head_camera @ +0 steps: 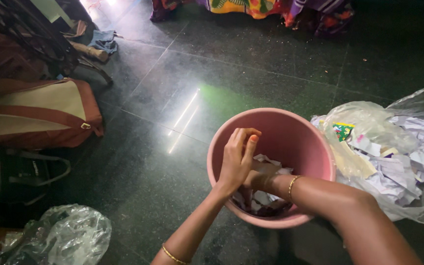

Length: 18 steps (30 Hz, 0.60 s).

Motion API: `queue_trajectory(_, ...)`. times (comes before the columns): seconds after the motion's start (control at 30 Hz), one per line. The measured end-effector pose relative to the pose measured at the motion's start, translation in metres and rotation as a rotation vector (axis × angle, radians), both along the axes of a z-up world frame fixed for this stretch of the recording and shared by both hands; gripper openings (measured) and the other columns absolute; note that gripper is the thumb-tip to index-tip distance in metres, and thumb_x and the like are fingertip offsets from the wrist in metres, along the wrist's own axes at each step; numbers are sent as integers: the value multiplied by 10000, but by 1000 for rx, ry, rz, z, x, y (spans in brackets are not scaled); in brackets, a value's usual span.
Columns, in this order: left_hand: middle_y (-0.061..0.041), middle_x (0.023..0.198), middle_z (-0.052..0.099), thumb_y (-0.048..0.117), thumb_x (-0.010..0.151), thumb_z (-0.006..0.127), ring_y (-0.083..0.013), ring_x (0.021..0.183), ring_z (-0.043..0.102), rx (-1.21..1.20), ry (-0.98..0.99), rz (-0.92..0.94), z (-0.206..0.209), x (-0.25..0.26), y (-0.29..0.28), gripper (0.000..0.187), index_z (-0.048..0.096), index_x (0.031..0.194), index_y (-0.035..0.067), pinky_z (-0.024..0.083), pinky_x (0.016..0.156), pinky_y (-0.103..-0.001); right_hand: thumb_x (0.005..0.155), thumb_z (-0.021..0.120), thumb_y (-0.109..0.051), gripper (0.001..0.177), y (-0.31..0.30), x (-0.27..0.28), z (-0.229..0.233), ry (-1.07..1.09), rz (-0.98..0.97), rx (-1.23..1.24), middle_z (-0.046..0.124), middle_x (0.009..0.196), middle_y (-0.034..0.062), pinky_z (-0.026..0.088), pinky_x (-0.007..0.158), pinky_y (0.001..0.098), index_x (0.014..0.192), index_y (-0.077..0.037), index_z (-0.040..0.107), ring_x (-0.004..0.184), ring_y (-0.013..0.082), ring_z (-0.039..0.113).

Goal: The person sorts crumpled paper scraps from a pink bucket into a clear plastic bag. They pick up pieces of paper, unfold or flatten them, and place them into the bag. The task continues with repeated handling of individual paper items.

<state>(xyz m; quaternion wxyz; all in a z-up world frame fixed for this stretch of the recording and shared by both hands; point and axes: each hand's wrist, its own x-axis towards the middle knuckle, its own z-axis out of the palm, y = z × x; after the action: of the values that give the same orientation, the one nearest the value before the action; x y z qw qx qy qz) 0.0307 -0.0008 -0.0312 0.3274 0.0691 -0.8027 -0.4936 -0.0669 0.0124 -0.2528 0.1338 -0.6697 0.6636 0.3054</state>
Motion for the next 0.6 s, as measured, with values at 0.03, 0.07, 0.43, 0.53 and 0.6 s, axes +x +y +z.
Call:
queue_trajectory(0.03, -139, 1012, 662, 237, 1069, 539, -257, 882, 677, 4, -2, -3, 1, 0, 0, 262, 658, 1094, 4, 538, 739, -357, 651, 870, -421, 797, 2, 0, -4, -7, -1, 2, 587, 1361, 151, 390, 1045, 430, 1339, -125, 596, 1278, 331, 501)
queue_trajectory(0.07, -137, 1017, 661, 241, 1070, 536, -250, 883, 678, 10, -3, -7, 1, 0, 1, 268, 656, 1096, 4, 539, 733, -350, 658, 864, -413, 775, 3, 0, -7, -11, -7, 4, 591, 1354, 151, 397, 1036, 431, 1329, -127, 602, 1268, 331, 508)
queue_trajectory(0.43, -134, 1024, 687, 234, 1077, 524, -219, 897, 687, 22, -19, 6, -12, -7, -7, 278, 663, 1110, -5, 549, 765, -333, 733, 791, -334, 534, -3, -1, -10, -51, -9, -44, 631, 1279, 150, 472, 935, 438, 1218, -147, 667, 1164, 325, 587)
queue_trajectory(0.53, -110, 1036, 715, 221, 1089, 501, -186, 950, 704, 96, 8, 15, -18, -13, -12, 275, 667, 1131, 6, 568, 838, -311, 754, 772, -312, 471, -8, -6, -7, -60, -23, -60, 643, 1258, 150, 493, 908, 439, 1188, -152, 685, 1135, 324, 608)
queue_trajectory(0.6, -105, 1014, 731, 200, 1082, 486, -177, 943, 706, 139, 33, 51, -19, -13, -15, 276, 670, 1120, -2, 553, 838, -311, 767, 759, -298, 429, -7, -12, -4, -75, -36, -78, 650, 1244, 150, 507, 889, 441, 1167, -156, 697, 1116, 323, 622)
